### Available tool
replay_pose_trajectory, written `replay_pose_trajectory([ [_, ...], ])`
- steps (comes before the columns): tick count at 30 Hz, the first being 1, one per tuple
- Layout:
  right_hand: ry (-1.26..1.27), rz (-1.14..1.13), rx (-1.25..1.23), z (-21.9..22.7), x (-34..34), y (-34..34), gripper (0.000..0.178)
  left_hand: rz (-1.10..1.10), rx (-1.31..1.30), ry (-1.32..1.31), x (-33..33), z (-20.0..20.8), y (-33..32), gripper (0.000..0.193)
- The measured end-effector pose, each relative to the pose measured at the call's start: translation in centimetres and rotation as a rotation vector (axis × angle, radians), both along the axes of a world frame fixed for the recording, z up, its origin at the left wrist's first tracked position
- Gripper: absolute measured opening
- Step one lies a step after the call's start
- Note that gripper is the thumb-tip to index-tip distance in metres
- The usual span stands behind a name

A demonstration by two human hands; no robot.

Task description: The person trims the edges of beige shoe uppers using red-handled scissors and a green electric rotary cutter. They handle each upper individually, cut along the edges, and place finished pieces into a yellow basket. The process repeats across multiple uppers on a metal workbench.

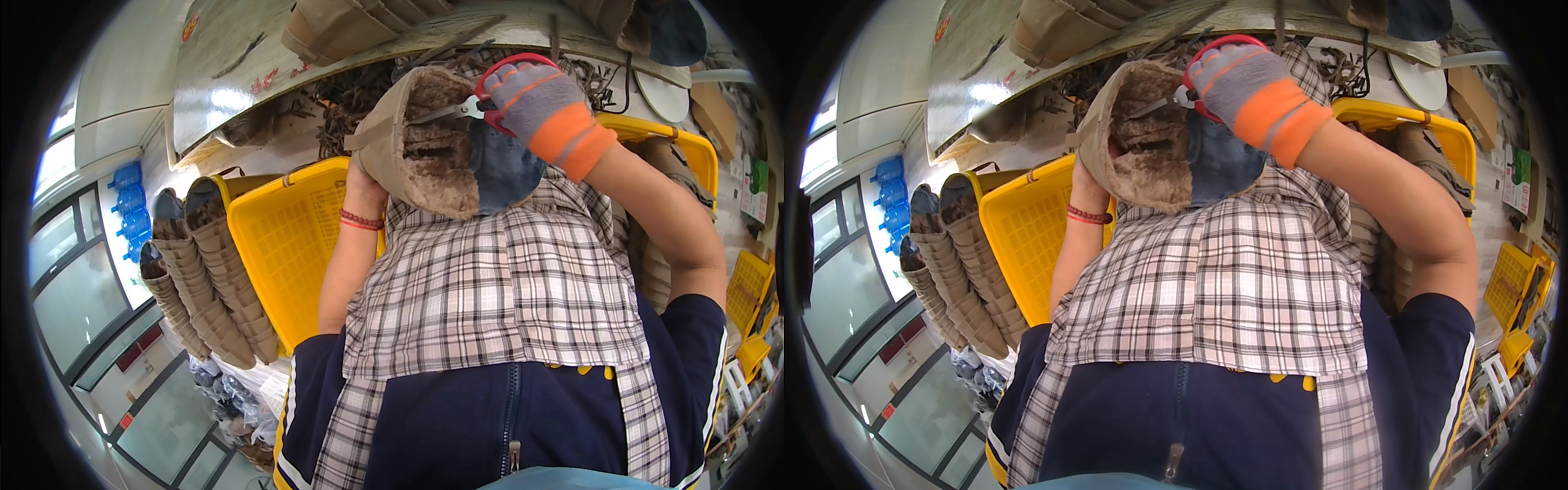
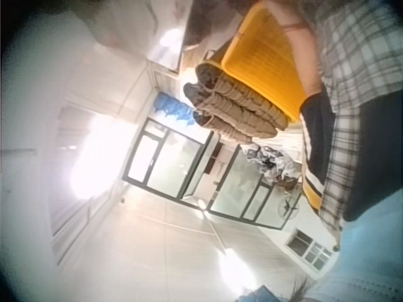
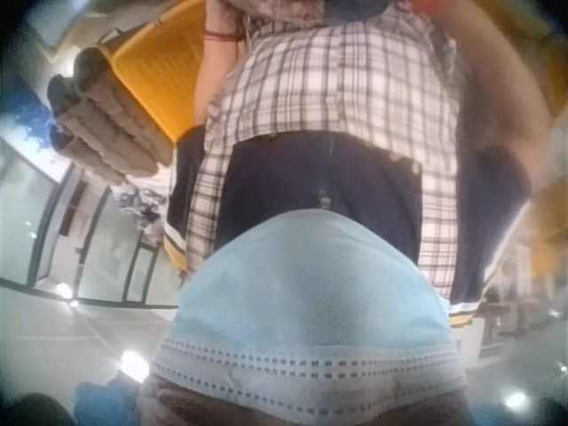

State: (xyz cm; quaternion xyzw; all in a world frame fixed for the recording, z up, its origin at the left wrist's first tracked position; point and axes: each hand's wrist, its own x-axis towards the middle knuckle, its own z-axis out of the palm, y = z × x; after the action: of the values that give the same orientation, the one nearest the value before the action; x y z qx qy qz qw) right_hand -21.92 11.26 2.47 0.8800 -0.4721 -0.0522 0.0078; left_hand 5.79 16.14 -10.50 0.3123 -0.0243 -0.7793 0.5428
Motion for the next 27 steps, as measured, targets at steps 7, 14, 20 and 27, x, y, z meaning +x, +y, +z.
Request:
replay_pose_trajectory([
  [7,-0.18,-0.123,0.031,0.4,-2.3,2.0,0.039,-0.073,0.088,-0.381,0.2,2.6,0.3,0.024],
  [14,-0.154,-0.073,0.14,-1.4,-0.8,4.8,0.036,-0.768,0.217,-0.107,5.2,3.1,-0.1,0.022],
  [20,-0.227,0.033,0.147,-2.8,-0.6,5.5,0.028,-0.558,0.333,-0.422,3.9,2.1,2.2,0.031],
  [27,-0.224,0.111,0.06,-2.8,0.2,4.9,0.016,-0.378,0.277,-0.493,3.5,2.2,4.4,0.032],
])
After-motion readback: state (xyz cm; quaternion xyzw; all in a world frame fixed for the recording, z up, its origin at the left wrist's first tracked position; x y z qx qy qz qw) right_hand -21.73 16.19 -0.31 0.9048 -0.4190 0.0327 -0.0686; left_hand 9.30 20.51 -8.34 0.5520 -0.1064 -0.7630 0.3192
